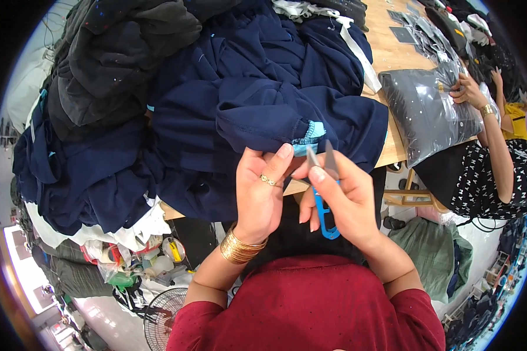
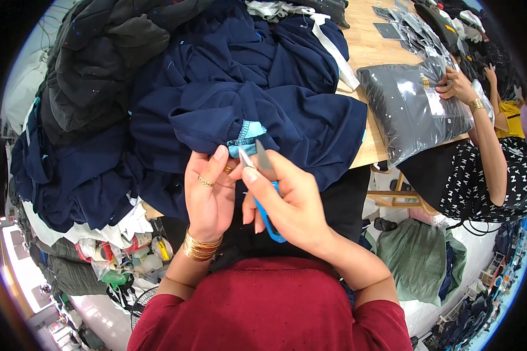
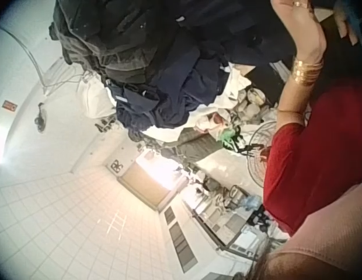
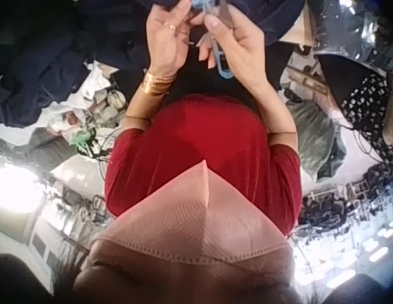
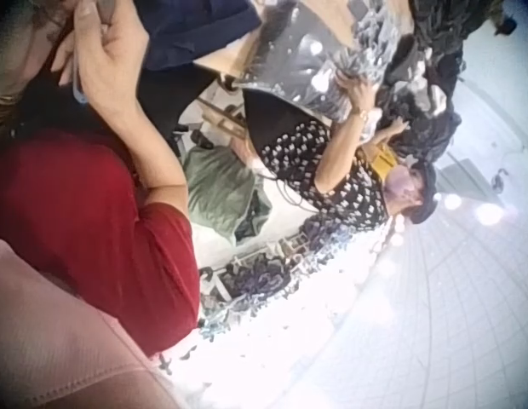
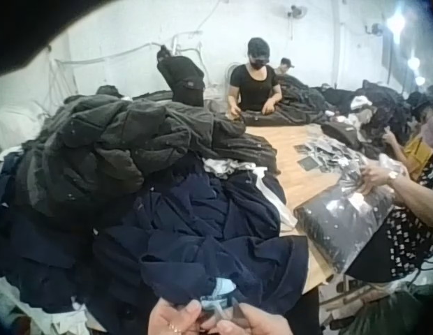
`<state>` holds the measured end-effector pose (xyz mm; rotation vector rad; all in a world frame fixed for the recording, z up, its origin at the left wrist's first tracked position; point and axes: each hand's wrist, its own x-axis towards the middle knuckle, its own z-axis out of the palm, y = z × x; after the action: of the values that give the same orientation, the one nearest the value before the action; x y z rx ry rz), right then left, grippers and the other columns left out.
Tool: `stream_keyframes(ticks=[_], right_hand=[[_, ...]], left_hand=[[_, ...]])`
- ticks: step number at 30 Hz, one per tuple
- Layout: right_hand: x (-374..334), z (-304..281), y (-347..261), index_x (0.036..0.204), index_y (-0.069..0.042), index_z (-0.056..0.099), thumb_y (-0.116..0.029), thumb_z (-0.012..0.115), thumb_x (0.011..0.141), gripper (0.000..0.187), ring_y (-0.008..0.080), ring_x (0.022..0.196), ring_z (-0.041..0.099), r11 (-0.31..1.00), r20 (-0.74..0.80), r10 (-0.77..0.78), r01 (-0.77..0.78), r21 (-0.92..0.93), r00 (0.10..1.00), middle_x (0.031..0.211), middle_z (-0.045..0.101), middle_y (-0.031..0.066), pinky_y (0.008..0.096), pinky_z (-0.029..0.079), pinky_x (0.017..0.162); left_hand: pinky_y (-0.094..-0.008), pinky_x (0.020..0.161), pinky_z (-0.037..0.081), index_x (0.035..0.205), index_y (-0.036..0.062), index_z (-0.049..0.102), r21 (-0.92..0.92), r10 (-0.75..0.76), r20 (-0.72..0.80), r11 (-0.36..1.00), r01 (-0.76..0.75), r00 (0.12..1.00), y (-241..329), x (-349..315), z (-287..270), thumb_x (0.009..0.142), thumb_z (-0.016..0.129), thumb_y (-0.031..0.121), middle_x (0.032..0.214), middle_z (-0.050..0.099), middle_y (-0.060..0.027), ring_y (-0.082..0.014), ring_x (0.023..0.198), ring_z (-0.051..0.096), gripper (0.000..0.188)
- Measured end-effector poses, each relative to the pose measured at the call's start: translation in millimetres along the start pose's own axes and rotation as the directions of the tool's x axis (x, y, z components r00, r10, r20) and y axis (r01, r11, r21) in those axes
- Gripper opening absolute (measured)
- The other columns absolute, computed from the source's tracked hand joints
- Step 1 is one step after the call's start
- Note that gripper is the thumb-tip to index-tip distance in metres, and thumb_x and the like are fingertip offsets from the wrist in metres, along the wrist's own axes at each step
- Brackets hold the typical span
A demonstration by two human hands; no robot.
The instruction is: Trimming loose threads and preparing navy blue garments for packaging in a textile factory.
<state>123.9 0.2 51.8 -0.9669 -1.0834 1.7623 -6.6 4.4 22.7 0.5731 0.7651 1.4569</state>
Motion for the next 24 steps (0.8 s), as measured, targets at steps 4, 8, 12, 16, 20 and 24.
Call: stream_keyframes(ticks=[4, 8, 12, 16, 20, 24], right_hand=[[1, -37, -14, 0.099, 0.001, 0.053, -0.017, 0.046, 0.094, 0.02, 0.0075, 0.052, 0.053, 0.96, -0.234, -0.244, 0.201, -0.193, 0.941, 0.077, 0.059, 0.0074, 0.0188, 0.041, 0.044], [30, -115, -13, 0.102, -0.003, 0.058, -0.02, 0.048, 0.093, 0.022, 0.0024, 0.044, 0.042, 0.77, -0.43, -0.36, 0.004, -0.638, 0.828, 0.054, 0.05, 0.0003, 0.0192, 0.036, 0.042], [81, -238, 52, 0.106, -0.004, 0.055, -0.019, 0.05, 0.087, 0.025, 0.0385, 0.086, 0.058, 0.432, -0.461, -0.316, -0.307, -0.848, 0.829, 0.09, 0.061, 0.0232, 0.043, 0.046, 0.073], [113, -259, 80, 0.11, -0.003, 0.051, -0.021, 0.052, 0.086, 0.029, 0.0396, 0.084, 0.059, 0.091, -0.277, -0.584, -0.277, -0.957, 0.763, 0.096, 0.056, 0.0225, 0.0436, 0.049, 0.071], [133, -256, 99, 0.114, -0.001, 0.046, -0.02, 0.059, 0.083, 0.038, 0.0401, 0.077, 0.06, 0.004, -0.244, -0.522, -0.284, -0.959, 0.818, 0.1, 0.048, 0.0237, 0.0442, 0.051, 0.066], [134, -240, 90, 0.111, 0.003, 0.047, -0.019, 0.059, 0.083, 0.038, 0.0365, 0.076, 0.061, -0.05, -0.265, -0.5, -0.333, -0.942, 0.825, 0.098, 0.048, 0.0208, 0.043, 0.052, 0.066]], left_hand=[[-0.022, 0.069, 0.047, 0.099, 0.0075, 0.051, 0.126, 0.235, -0.037, 0.965, -0.228, 0.971, 19, 14, -34, 0.088, 0.053, 0.003, 0.09, 0.058, -0.0003, -0.0071, 0.079, 0.056, 0.012], [-0.0209, 0.08, 0.044, 0.111, -0.0003, 0.054, 0.421, 0.395, -0.14, 0.854, -0.306, 0.908, 71, 22, -70, 0.091, 0.051, 0.006, 0.094, 0.062, -0.0017, -0.006, 0.084, 0.056, 0.021], [-0.018, 0.07, 0.038, 0.114, -0.0004, 0.056, 0.814, 0.044, -0.036, 0.581, 0.004, 0.998, 78, 2, -97, 0.089, 0.056, 0.014, 0.086, 0.056, 0.0056, -0.0018, 0.072, 0.045, 0.029], [-0.0251, 0.063, 0.047, 0.108, 0.0016, 0.054, 0.612, 0.247, -0.262, 0.79, -0.038, 0.933, 83, -22, -138, 0.088, 0.057, 0.009, 0.073, 0.057, 0.0001, -0.0091, 0.059, 0.054, 0.022], [-0.0379, 0.089, 0.043, 0.115, 0.003, 0.051, 0.172, 0.434, -0.261, 0.9, -0.4, 0.863, 129, -51, -168, 0.094, 0.046, 0.021, 0.115, 0.055, -0.0078, -0.0189, 0.103, 0.053, 0.028], [-0.0377, 0.096, 0.038, 0.114, 0.0037, 0.053, 0.279, 0.476, -0.375, 0.876, -0.393, 0.795, 153, -80, -181, 0.093, 0.049, 0.022, 0.115, 0.056, -0.0064, -0.0188, 0.108, 0.051, 0.028]])
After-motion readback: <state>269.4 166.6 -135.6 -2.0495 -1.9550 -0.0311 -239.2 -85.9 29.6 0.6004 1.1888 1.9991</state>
